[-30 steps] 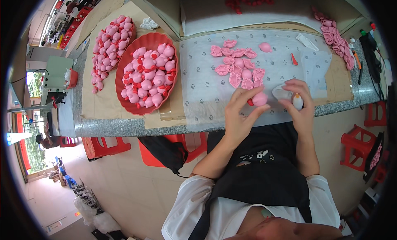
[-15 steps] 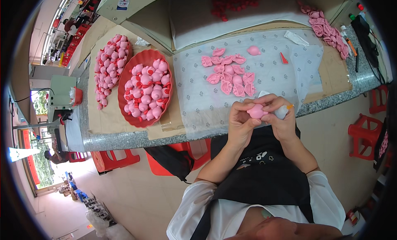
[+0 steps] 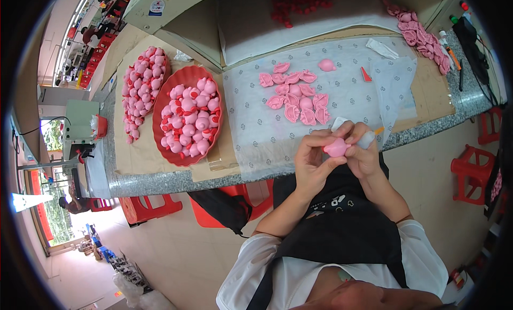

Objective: The recorder applies glue to small pink toy components and joins them together at a factory workbench.

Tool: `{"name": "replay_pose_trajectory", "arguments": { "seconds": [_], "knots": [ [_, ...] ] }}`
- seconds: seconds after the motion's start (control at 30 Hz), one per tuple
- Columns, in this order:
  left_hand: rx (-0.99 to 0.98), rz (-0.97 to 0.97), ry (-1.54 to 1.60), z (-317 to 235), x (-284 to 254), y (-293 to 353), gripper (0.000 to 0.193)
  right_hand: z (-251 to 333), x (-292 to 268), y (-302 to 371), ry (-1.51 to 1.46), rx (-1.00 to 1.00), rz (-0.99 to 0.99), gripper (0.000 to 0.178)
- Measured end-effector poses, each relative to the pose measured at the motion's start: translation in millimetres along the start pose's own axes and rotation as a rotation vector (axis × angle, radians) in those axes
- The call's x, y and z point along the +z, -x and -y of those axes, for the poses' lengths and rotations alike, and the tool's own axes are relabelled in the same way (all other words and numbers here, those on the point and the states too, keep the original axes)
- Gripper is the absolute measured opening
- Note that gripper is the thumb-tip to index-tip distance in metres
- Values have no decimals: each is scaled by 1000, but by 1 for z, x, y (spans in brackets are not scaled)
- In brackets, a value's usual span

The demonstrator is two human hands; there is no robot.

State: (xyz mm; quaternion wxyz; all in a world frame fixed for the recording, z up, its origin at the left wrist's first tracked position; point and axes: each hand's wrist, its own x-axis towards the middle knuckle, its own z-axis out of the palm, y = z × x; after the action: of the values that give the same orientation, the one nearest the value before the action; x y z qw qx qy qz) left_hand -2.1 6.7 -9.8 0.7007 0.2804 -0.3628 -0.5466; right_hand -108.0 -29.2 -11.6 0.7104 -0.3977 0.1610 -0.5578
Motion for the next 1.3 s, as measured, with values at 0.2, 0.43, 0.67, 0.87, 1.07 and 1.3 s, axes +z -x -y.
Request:
{"name": "replay_pose_trajectory", "arguments": {
  "seconds": [0.2,0.43,0.67,0.87,1.07,1.3],
  "knots": [
    [207,34,-565,-9,-6,-4,35,8,-1,-4,-212,248,-56,19],
    [413,36,-908,-14,-3,-4,34,3,-2,-6,3,118,10,22],
    [-318,-151,102,-25,-10,-16,30,48,-1,-26,869,67,-146,29],
    [-534,-214,666,-12,-30,-16,24,37,-11,-25,1355,37,67,24],
    [-544,-145,753,-12,-31,-18,23,32,-12,-24,1444,76,82,21],
    [-525,-162,741,-13,-27,-13,22,37,-5,-27,806,268,-213,10]
  ]
}}
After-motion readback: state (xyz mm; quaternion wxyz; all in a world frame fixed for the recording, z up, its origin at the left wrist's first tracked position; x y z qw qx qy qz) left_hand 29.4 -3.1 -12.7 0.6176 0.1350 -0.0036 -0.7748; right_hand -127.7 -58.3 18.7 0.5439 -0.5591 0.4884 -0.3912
